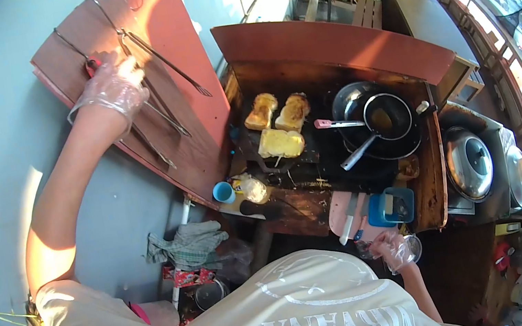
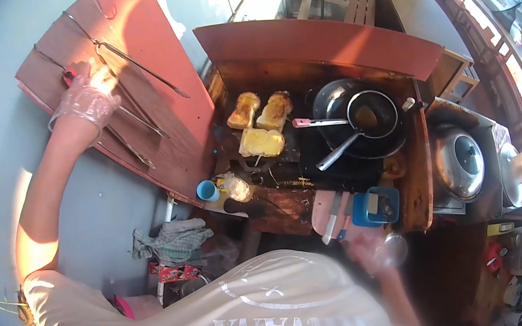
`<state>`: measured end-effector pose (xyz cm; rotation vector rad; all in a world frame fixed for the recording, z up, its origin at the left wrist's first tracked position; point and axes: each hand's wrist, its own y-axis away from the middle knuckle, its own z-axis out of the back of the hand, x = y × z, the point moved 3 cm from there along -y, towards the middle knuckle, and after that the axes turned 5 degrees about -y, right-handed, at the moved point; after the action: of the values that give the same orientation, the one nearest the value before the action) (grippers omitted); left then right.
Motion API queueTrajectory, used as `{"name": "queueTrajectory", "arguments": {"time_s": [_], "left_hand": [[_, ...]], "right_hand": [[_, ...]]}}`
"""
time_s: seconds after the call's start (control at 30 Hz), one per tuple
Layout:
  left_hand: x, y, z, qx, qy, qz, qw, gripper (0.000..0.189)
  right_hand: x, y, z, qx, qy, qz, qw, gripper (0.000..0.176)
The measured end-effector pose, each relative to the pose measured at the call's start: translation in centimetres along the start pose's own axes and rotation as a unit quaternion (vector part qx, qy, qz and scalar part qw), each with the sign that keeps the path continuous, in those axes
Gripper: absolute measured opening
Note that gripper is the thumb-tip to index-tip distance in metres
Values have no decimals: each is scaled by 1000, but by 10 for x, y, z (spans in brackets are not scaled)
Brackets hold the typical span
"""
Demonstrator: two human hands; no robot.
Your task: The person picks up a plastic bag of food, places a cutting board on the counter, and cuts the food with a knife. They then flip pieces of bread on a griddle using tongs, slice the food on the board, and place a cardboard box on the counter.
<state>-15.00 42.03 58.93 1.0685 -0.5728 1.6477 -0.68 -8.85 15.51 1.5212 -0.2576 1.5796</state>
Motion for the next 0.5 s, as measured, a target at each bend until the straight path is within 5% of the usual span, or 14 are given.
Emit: {"name": "queueTrajectory", "arguments": {"time_s": [0.03, 0.07, 0.13, 0.4, 0.47, 0.5], "left_hand": [[-1, -4, 0, 59, -22, -12, 998, 30], [1, 0, -2, 57, -23, -10, 998, 30], [-2, 3, -8, 49, 7, -23, 999, 32], [7, 15, -46, -23, 28, -45, 998, 25], [1, 17, -63, -154, 78, -34, 984, 26], [-4, 22, -61, -138, 92, -31, 986, 26]], "right_hand": [[-2, -5, -5, -15, 160, 22, 987, 20], [5, -6, -9, -16, 160, 25, 987, 20], [24, 1, -21, 34, 363, 129, 922, 24], [67, 7, -18, 54, 367, 45, 927, 26], [59, -10, -14, 73, 441, 85, 891, 30], [63, -14, -14, 129, 491, 133, 851, 34]]}}
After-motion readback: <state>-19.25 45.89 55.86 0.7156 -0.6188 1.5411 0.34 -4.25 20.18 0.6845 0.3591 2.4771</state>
